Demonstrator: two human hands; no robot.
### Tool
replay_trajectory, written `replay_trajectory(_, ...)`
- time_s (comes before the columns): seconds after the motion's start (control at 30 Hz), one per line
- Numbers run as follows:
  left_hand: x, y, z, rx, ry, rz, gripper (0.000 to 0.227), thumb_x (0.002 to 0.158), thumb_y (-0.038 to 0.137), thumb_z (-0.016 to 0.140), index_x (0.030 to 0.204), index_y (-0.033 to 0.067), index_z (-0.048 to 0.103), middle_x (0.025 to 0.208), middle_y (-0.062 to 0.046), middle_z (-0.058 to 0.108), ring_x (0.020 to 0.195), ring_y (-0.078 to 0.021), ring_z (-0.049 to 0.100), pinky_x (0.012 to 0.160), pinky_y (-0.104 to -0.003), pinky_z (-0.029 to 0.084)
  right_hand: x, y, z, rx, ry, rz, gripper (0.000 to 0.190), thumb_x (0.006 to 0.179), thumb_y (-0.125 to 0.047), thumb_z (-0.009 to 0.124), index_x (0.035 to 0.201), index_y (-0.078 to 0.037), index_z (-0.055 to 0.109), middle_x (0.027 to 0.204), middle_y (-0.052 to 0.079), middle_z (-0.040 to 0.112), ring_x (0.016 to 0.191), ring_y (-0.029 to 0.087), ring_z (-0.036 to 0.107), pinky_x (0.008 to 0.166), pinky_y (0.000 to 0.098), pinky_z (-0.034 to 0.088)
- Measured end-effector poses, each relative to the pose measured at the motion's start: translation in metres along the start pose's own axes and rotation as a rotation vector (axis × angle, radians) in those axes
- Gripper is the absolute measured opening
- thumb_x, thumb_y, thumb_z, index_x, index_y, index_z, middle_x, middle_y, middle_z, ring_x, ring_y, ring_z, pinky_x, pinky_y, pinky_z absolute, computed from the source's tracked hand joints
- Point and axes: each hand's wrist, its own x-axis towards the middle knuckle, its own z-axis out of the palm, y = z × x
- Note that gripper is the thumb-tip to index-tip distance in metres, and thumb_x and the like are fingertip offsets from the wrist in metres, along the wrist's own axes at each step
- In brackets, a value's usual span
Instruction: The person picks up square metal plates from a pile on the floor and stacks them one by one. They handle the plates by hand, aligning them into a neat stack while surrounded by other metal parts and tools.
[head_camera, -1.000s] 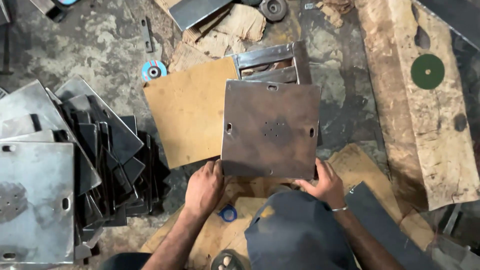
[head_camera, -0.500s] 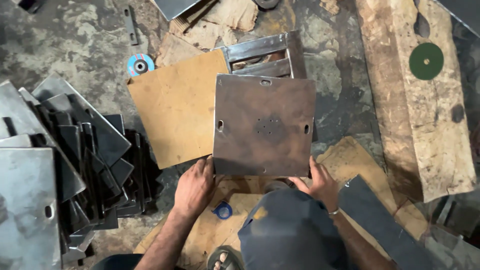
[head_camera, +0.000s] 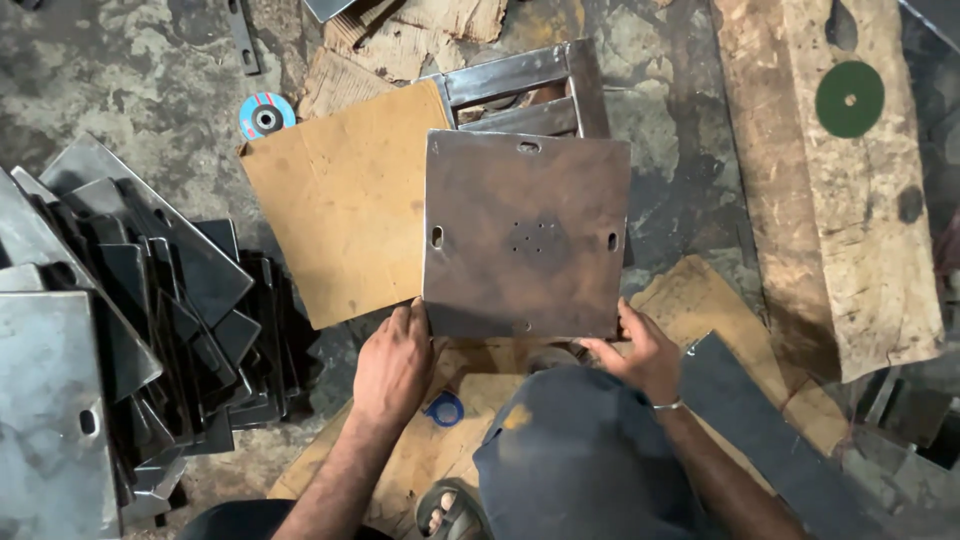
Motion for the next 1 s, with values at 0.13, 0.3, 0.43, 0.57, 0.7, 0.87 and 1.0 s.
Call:
replay_trajectory(0.13,-0.001,0.003,0.000,0.053,-0.004,-0.013,0.048,0.082,0.012,0.064,0.125,-0.0067,0.057,0.098,-0.017,0.063,0.093,-0.0318,0.067,0.078,-0.040,0.056,0.000,0.001,-0.002,0.019,-0.011,-0.006,0.078,0.068,-0.039,0.092,0.127,0.004,0.066,0.092,0.012,0.071,0.081,0.027,0.071,0.068,0.0380,0.057)
replay_trajectory(0.3,0.000,-0.005,0.011,0.077,-0.007,-0.015,0.036,0.088,0.014,0.062,0.120,-0.0020,0.060,0.098,-0.017,0.066,0.088,-0.0319,0.070,0.074,-0.041,0.057,-0.005,0.001,-0.004,0.041,-0.019,-0.035,0.072,0.073,-0.035,0.090,0.127,0.006,0.064,0.094,0.014,0.071,0.081,0.029,0.071,0.069,0.0383,0.057)
replay_trajectory(0.43,0.004,-0.004,0.010,0.061,-0.045,-0.059,0.037,0.089,0.018,0.063,0.121,-0.0006,0.060,0.096,-0.017,0.067,0.084,-0.0326,0.071,0.070,-0.043,0.057,-0.002,0.000,-0.002,0.064,0.012,-0.052,0.066,0.075,-0.033,0.090,0.124,0.005,0.065,0.094,0.014,0.071,0.081,0.029,0.070,0.070,0.0382,0.057)
replay_trajectory(0.57,-0.002,-0.004,0.011,0.055,-0.067,-0.088,0.038,0.089,0.017,0.063,0.123,0.0002,0.059,0.097,-0.016,0.067,0.086,-0.0326,0.071,0.071,-0.043,0.058,-0.004,-0.013,-0.006,0.110,0.020,0.023,0.065,0.074,-0.031,0.090,0.124,0.004,0.066,0.093,0.015,0.070,0.079,0.029,0.070,0.069,0.0380,0.057)
replay_trajectory(0.7,0.003,0.003,-0.004,0.026,-0.024,-0.081,0.043,0.086,0.020,0.067,0.123,-0.0006,0.059,0.097,-0.017,0.067,0.085,-0.0340,0.071,0.069,-0.044,0.057,-0.006,-0.003,-0.005,0.129,0.037,0.008,0.064,0.076,-0.029,0.089,0.124,0.004,0.065,0.096,0.014,0.071,0.081,0.029,0.071,0.070,0.0374,0.057)
replay_trajectory(0.87,0.005,0.003,-0.006,0.017,-0.100,-0.129,0.034,0.087,0.033,0.072,0.102,0.0047,0.061,0.090,-0.014,0.067,0.085,-0.0342,0.070,0.069,-0.046,0.057,0.000,-0.013,-0.019,0.038,-0.037,0.006,0.054,0.077,-0.031,0.088,0.118,-0.001,0.069,0.094,0.011,0.073,0.081,0.027,0.072,0.068,0.0375,0.057)
replay_trajectory(1.0,0.004,-0.003,-0.002,0.027,-0.112,-0.116,0.035,0.088,0.036,0.073,0.091,0.0048,0.058,0.089,-0.014,0.067,0.083,-0.0349,0.070,0.067,-0.046,0.056,-0.003,-0.008,-0.013,0.003,-0.066,0.021,0.053,0.076,-0.033,0.088,0.115,-0.001,0.070,0.094,0.011,0.074,0.080,0.028,0.073,0.067,0.0380,0.057)
